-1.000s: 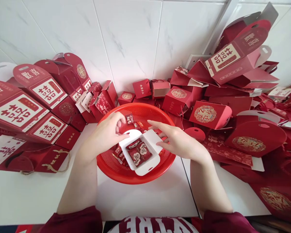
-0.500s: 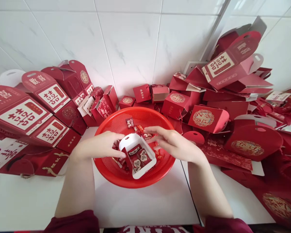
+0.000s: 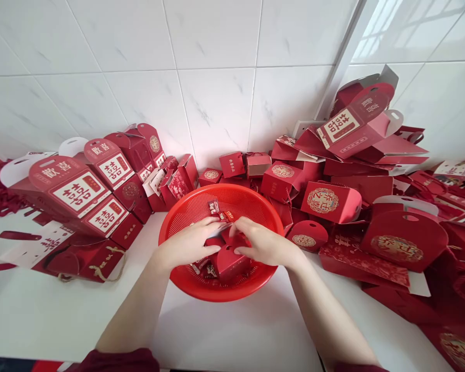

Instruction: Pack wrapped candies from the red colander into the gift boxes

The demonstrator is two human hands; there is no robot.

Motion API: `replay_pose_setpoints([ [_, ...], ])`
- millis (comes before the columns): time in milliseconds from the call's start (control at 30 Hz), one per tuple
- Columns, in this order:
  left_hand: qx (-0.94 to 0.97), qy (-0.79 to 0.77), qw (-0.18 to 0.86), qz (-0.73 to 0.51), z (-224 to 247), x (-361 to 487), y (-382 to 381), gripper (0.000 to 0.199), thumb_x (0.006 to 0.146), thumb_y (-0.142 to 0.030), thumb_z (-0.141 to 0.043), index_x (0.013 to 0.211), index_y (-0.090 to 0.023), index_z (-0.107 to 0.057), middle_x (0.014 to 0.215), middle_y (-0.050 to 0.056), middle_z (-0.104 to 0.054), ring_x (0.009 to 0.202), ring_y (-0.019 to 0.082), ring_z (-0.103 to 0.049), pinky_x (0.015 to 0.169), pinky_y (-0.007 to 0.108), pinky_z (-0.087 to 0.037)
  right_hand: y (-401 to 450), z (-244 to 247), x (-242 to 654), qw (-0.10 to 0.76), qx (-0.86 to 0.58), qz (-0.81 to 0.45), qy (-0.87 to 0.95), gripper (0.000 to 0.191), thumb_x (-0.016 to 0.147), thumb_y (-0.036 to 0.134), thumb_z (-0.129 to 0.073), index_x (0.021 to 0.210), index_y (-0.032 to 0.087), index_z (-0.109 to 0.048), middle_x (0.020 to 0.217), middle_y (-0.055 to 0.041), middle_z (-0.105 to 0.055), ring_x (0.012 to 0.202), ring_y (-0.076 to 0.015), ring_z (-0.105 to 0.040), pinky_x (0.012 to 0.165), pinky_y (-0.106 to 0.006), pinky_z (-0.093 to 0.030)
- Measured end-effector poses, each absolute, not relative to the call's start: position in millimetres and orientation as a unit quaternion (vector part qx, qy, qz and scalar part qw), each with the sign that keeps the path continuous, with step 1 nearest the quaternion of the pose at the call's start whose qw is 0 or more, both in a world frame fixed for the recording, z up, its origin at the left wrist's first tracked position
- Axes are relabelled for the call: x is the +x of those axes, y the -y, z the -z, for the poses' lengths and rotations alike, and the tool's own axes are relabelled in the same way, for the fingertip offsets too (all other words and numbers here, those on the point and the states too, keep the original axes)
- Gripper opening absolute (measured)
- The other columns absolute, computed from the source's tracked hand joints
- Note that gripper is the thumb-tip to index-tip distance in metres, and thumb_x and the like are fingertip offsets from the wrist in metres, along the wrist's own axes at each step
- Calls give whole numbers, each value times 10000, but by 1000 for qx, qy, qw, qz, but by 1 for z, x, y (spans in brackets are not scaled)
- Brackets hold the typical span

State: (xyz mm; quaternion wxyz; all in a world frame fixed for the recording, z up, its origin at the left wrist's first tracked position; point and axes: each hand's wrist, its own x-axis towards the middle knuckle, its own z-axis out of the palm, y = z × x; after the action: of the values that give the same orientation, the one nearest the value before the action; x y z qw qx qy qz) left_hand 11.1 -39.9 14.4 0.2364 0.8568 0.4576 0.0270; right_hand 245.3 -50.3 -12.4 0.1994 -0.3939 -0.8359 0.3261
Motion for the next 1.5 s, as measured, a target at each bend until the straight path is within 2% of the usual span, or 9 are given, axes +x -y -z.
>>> replay_pose_setpoints([
  [167,814,-521,256,-16,0,14,69,753,959,-633,-365,1601,-286,-176,1670,30,-150,1535,329,-124,1227,503,-203,53,29,230,192,-473,-288,810,626,844,159,-647,1407,139,-373,1515,-214,-372,1314,-313,-505,1003,-429,-462],
  [267,807,-537,246,10,3,18,84,898,894,-742,-394,1608,-273,-118,1678,33,-68,1538,357,-33,1226,538,-171,55,26,232,201,-474,-311,799,623,842,169,-666,1388,113,-371,1385,-227,-516,1238,-314,-572,964,-423,-483],
  [433,806,-544,232,6,9,24,97,911,875,-741,-436,1605,-290,-129,1672,87,-126,1479,397,-270,1150,518,-335,62,10,249,178,-450,-281,829,468,873,95,-595,1319,167,-472,1298,-165,-596,1154,-281,-623,944,-399,-483],
  [633,828,-525,184,-71,8,32,96,732,812,-574,-632,1494,-422,-414,1338,82,-494,1150,324,-591,949,447,-511,75,-1,258,162,-408,-264,859,231,914,180,-589,1140,218,-620,1155,-84,-644,1044,-253,-655,903,-391,-506],
  [867,788,-541,59,-288,-43,-12,118,587,850,-439,-615,1420,-335,-530,1332,50,-481,1205,256,-538,1077,357,-431,108,-28,286,356,-431,-160,814,225,1004,345,-494,1209,277,-559,1294,-60,-599,1108,-232,-635,906,-370,-529],
  [1033,640,-662,-171,-349,-68,-96,152,533,898,-396,-580,1416,-280,-536,1283,70,-521,1221,257,-519,1135,394,-374,112,-28,297,375,-465,-113,793,230,987,411,-510,1167,298,-598,1381,-56,-551,963,-228,-676,726,-363,-572],
  [1133,565,-709,-266,-328,-62,-148,159,518,871,-435,-630,1372,-314,-579,1247,46,-558,1206,259,-521,1145,414,-367,109,-25,300,379,-473,-86,791,243,980,426,-509,1160,293,-603,1354,-64,-573,973,-246,-677,742,-385,-575],
  [1300,552,-711,-319,-296,-34,-222,142,429,865,-514,-626,1259,-349,-658,1071,40,-600,1168,282,-522,1083,499,-419,102,-21,300,370,-488,-59,789,255,982,443,-490,1152,284,-595,1291,-64,-617,1072,-272,-659,820,-407,-564],
  [1500,636,-686,-196,-295,11,-274,122,494,879,-525,-610,1266,-224,-675,1390,146,-477,1296,326,-480,1127,526,-375,97,-15,289,330,-493,-83,801,294,992,481,-457,1153,272,-588,1269,-51,-626,1007,-244,-681,775,-372,-560],
])
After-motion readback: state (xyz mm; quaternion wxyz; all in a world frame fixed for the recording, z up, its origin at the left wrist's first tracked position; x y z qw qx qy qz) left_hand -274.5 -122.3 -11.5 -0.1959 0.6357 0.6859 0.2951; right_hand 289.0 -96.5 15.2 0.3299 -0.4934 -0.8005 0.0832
